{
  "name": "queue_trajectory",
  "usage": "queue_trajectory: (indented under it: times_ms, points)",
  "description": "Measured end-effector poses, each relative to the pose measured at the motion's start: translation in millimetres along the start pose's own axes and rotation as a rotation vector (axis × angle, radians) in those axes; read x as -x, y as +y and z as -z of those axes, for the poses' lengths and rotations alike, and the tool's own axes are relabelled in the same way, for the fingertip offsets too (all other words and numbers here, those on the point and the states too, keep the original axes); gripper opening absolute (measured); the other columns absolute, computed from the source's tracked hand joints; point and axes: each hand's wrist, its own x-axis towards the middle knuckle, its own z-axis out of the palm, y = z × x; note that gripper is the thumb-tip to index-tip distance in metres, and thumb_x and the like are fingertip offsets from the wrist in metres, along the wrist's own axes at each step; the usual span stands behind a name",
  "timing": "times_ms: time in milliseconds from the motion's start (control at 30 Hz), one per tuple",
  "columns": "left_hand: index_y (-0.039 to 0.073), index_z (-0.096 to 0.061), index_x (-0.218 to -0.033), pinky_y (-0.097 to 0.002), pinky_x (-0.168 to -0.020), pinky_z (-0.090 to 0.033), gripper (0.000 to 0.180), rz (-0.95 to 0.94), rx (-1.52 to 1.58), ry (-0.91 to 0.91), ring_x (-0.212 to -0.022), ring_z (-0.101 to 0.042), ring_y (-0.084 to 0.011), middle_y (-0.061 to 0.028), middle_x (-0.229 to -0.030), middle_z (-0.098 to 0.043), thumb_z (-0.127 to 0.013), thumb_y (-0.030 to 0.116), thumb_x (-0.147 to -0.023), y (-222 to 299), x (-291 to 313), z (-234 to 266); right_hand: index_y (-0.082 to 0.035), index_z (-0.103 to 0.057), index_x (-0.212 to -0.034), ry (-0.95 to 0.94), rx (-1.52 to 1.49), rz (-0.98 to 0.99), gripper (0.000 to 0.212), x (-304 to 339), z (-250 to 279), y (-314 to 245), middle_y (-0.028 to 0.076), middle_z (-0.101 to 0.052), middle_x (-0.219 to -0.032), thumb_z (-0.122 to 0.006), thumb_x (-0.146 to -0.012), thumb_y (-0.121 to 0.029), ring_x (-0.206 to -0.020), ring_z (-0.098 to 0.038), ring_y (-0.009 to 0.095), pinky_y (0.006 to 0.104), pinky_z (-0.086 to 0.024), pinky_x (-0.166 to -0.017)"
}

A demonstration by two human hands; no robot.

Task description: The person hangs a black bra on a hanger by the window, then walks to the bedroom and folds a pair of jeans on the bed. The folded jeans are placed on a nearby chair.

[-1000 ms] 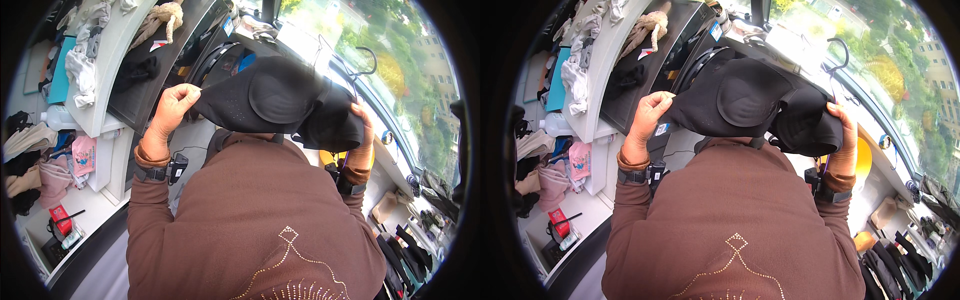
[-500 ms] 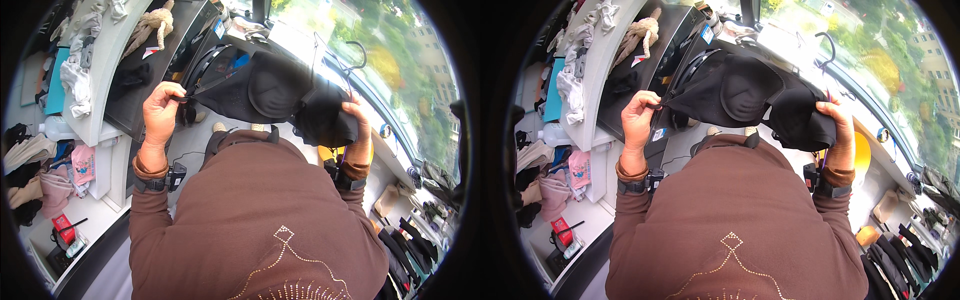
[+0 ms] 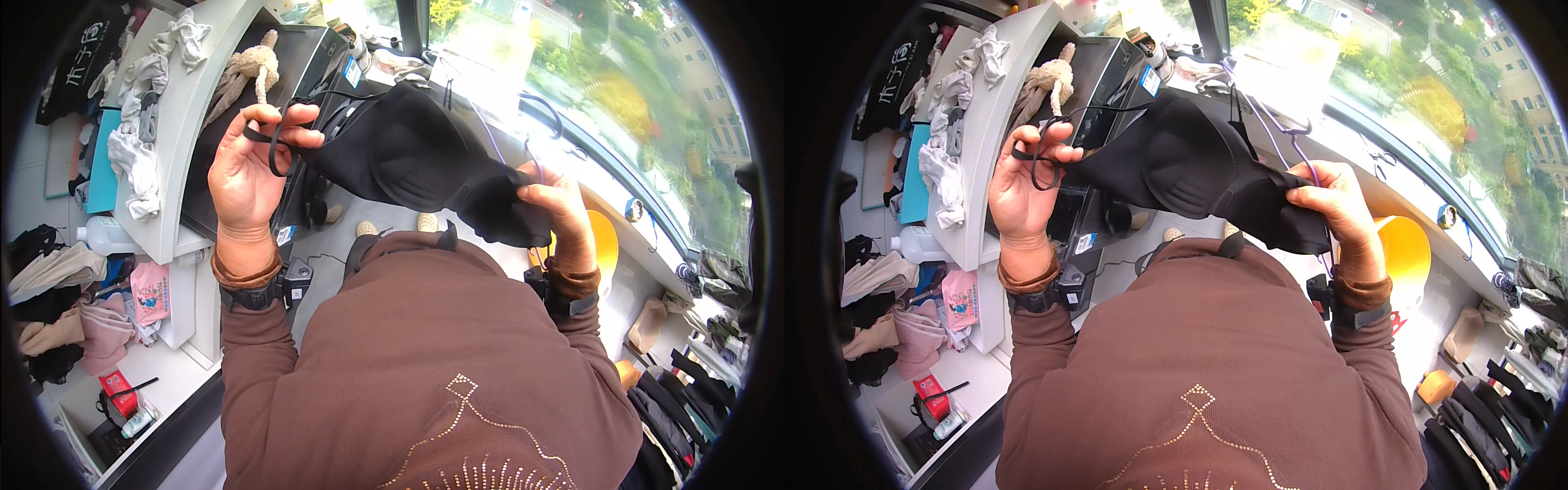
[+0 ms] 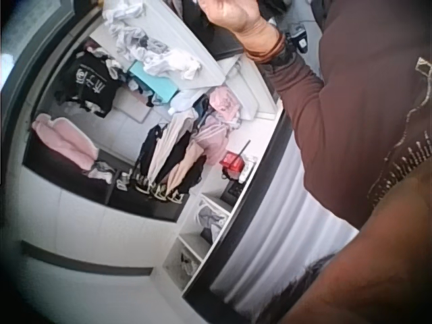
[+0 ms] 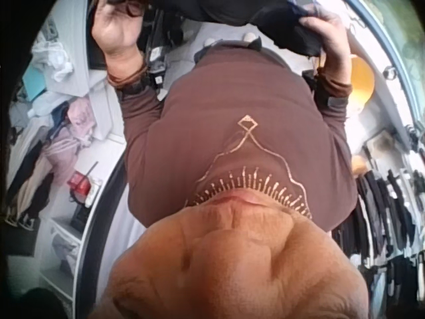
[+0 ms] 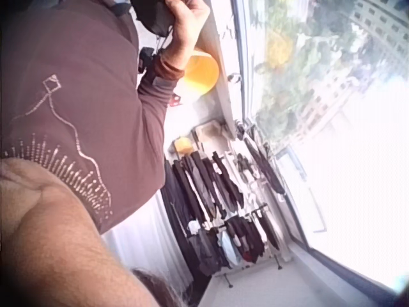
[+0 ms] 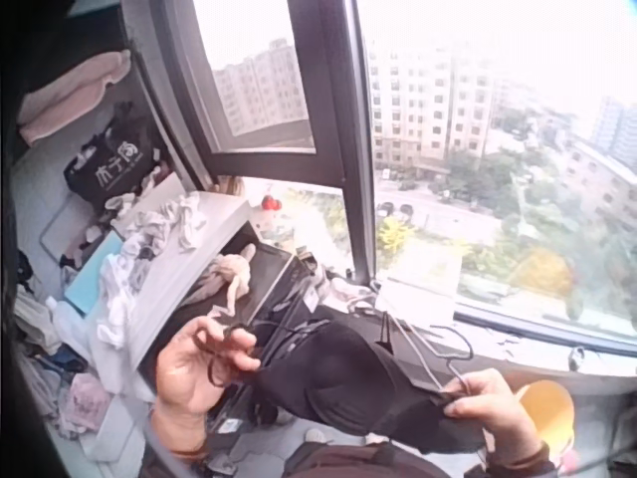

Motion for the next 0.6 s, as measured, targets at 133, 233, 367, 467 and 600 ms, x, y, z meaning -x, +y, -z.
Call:
queue_trajectory:
  times_ms: [133,233,367,467,600]
  points:
    - [-0.007,-0.055,-0.111,-0.0359,-0.078,-0.051,0.044,0.090,0.028,-0.136,-0.071,-0.061,-0.0219,-0.0339,-0.124,-0.044,-0.052,0.021,-0.077,8,-9,-18,0.003,-0.064,-0.090,-0.073,0.136,0.000,0.019,0,-2,0,0.002,-0.063,-0.074,-0.064,-0.072,-0.006,-0.064,-0.056,0.006,0.0197,-0.047,-0.063]
    - [-0.006,-0.047,-0.122,-0.0209,-0.059,-0.048,0.044,0.087,-0.259,-0.066,-0.062,-0.054,-0.0095,-0.0262,-0.112,-0.056,-0.052,0.014,-0.084,14,-8,-34,0.003,-0.065,-0.091,-0.100,0.149,-0.014,0.021,0,-6,3,0.002,-0.063,-0.075,-0.064,-0.073,-0.007,-0.067,-0.057,0.006,0.0197,-0.047,-0.064]
    - [-0.001,-0.051,-0.122,-0.0122,-0.061,-0.041,0.039,0.320,-0.869,-0.006,-0.065,-0.051,-0.0028,-0.0136,-0.096,-0.063,-0.052,-0.003,-0.083,3,-10,-46,0.001,-0.065,-0.094,-0.108,0.161,0.006,0.025,0,-11,7,0.000,-0.062,-0.074,-0.067,-0.074,-0.013,-0.065,-0.055,0.005,0.0182,-0.045,-0.063]
    - [-0.003,-0.056,-0.115,-0.0132,-0.046,-0.036,0.033,0.299,-0.868,-0.054,-0.049,-0.043,-0.0008,-0.0150,-0.099,-0.064,-0.048,-0.004,-0.084,-1,-11,-48,-0.001,-0.065,-0.099,-0.080,0.376,0.055,0.027,0,-8,10,-0.003,-0.060,-0.073,-0.067,-0.078,-0.017,-0.067,-0.050,0.003,0.0178,-0.041,-0.064]
    - [-0.003,-0.060,-0.108,-0.0147,-0.049,-0.039,0.028,0.118,-0.591,0.077,-0.050,-0.043,-0.0020,-0.0137,-0.094,-0.066,-0.046,-0.008,-0.084,11,5,-45,-0.001,-0.065,-0.101,0.109,0.422,0.209,0.023,3,1,19,-0.007,-0.053,-0.070,-0.060,-0.088,-0.020,-0.065,-0.044,0.003,0.0186,-0.036,-0.059]
